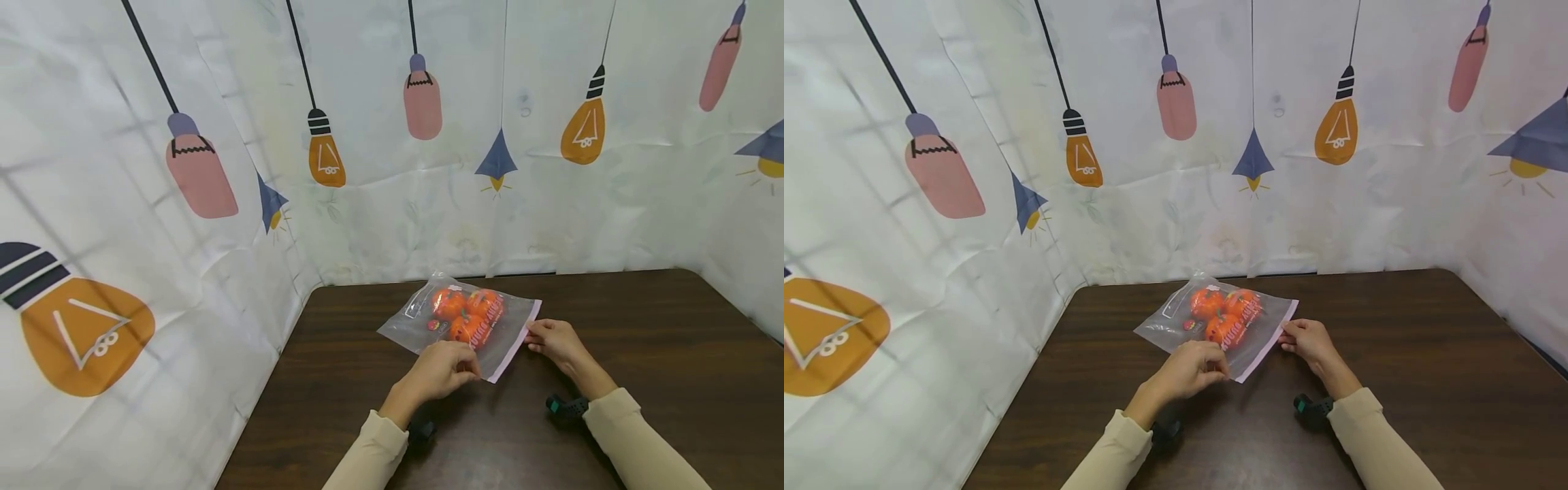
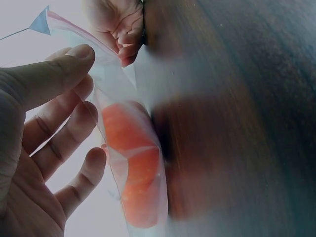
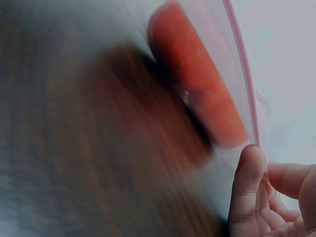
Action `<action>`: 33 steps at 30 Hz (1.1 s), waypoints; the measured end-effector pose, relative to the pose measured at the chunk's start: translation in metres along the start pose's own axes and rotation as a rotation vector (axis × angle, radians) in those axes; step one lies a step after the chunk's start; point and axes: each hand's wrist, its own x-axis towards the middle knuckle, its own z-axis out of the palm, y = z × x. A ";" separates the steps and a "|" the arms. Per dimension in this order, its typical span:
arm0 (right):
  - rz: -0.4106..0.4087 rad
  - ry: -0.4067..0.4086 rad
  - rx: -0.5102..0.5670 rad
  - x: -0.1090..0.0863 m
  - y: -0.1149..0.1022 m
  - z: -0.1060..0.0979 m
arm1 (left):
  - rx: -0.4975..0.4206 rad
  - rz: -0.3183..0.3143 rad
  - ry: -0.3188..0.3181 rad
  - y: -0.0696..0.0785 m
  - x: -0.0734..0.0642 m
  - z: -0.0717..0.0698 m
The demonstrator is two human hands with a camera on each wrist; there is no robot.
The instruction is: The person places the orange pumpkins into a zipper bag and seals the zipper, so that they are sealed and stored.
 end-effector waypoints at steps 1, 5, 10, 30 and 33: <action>-0.001 0.002 0.009 0.000 -0.001 0.000 | 0.000 0.000 -0.004 0.000 0.000 0.000; 0.006 0.025 0.027 0.004 -0.003 -0.002 | -0.007 -0.006 -0.014 0.000 0.000 -0.001; 0.021 0.052 0.029 0.009 -0.005 -0.002 | -0.015 -0.018 -0.026 0.000 -0.001 0.000; 0.059 0.112 0.040 0.031 -0.012 -0.010 | -0.026 -0.039 -0.067 0.001 -0.001 0.000; 0.049 0.111 0.052 0.033 -0.013 -0.012 | -0.026 -0.037 -0.066 0.001 -0.001 0.000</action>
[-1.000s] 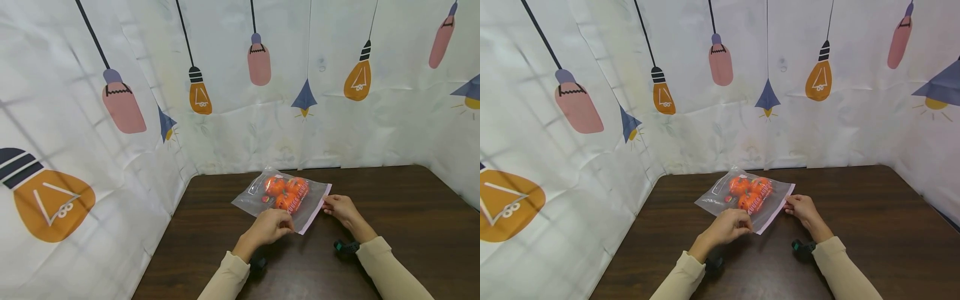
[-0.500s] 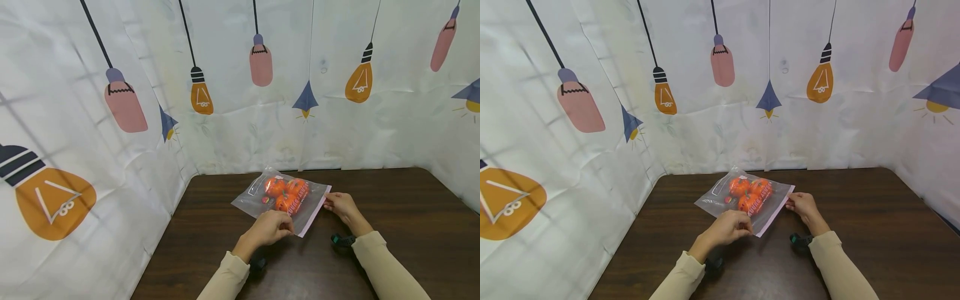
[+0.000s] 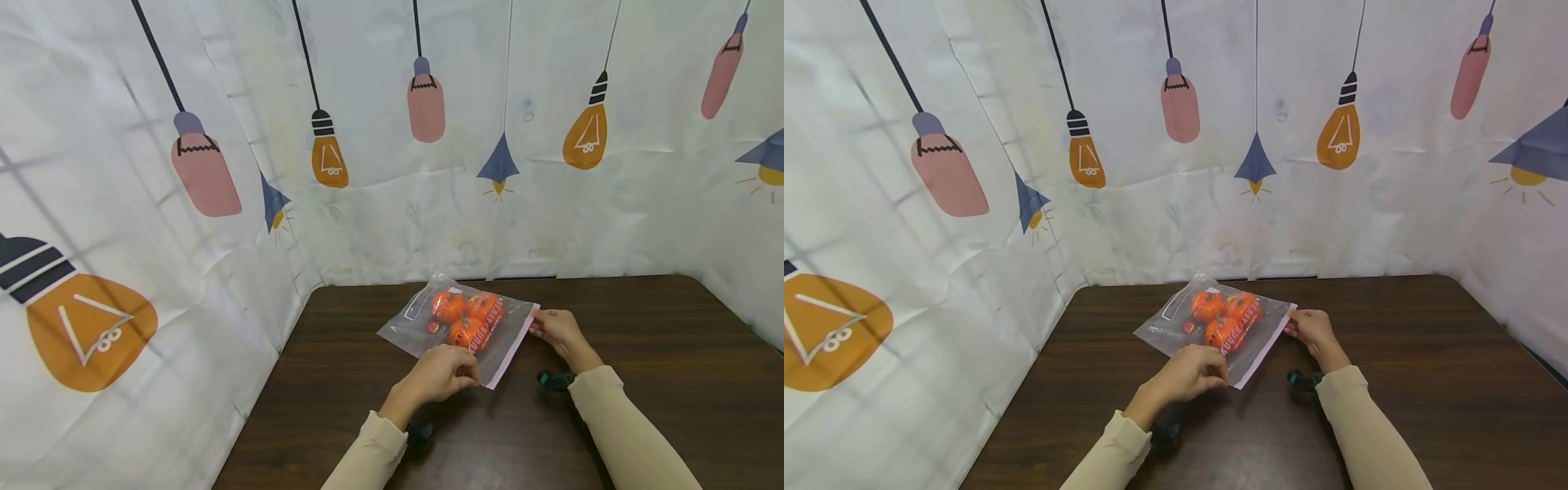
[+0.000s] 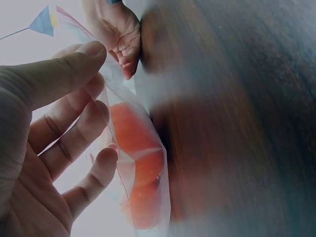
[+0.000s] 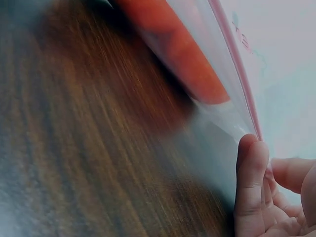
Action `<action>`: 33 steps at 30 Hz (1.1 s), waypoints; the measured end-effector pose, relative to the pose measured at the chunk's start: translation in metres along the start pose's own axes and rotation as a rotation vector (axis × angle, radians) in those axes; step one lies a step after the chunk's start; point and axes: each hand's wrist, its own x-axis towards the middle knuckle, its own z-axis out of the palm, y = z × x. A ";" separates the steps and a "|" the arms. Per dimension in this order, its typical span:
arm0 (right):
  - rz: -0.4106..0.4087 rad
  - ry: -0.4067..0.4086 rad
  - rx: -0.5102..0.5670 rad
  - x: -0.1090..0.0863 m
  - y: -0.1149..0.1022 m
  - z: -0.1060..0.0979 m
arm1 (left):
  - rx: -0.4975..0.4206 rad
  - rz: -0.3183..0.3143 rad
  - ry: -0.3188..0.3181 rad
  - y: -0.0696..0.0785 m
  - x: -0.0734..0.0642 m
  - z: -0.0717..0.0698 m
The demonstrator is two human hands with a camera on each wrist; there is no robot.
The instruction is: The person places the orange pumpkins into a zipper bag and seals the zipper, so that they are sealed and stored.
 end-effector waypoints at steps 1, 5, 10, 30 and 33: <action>-0.004 -0.001 0.002 0.001 0.000 -0.001 | 0.000 0.000 -0.001 0.000 0.000 0.000; -0.015 0.006 0.003 0.002 -0.003 -0.002 | 0.000 0.002 -0.004 0.001 0.001 0.000; -0.026 0.002 0.007 0.003 -0.004 -0.004 | 0.001 0.008 -0.002 0.002 0.002 0.001; -0.059 -0.005 -0.003 0.005 0.002 -0.006 | -0.033 -0.034 0.001 0.001 0.003 0.009; -0.074 -0.017 0.008 0.003 0.003 -0.006 | -0.029 -0.037 0.002 0.002 0.002 0.010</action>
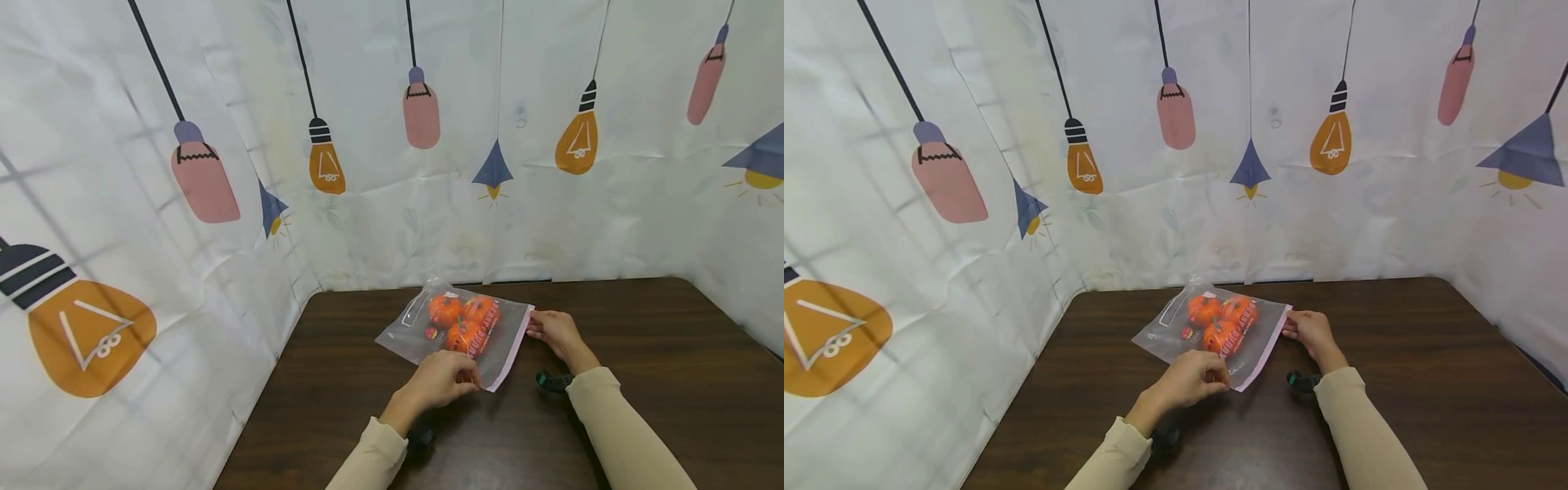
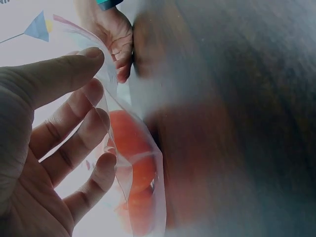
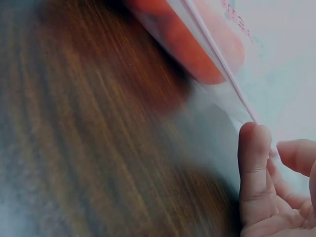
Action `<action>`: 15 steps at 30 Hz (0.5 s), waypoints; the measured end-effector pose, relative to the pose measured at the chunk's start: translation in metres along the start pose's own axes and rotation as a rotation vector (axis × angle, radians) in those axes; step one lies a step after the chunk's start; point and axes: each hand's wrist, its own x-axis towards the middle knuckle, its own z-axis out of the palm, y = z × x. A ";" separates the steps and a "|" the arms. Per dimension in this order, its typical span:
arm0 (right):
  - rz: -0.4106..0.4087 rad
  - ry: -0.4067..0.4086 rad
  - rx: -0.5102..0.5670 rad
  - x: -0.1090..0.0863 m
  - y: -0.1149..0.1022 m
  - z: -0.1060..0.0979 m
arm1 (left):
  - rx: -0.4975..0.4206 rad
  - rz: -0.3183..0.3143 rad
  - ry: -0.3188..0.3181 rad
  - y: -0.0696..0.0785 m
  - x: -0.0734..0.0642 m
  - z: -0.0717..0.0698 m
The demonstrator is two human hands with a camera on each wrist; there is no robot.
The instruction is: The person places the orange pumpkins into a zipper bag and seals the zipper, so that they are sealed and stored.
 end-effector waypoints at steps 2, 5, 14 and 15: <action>-0.005 -0.007 -0.001 -0.001 0.000 0.001 | 0.007 -0.003 0.002 0.000 0.000 0.000; -0.009 -0.012 -0.010 -0.002 0.001 0.000 | 0.012 -0.011 0.001 0.001 0.000 0.001; -0.026 -0.015 -0.027 -0.006 0.006 -0.001 | -0.003 -0.005 -0.039 0.003 0.000 0.002; -0.028 -0.017 -0.028 -0.007 0.006 -0.001 | -0.016 -0.006 -0.041 0.002 -0.001 0.001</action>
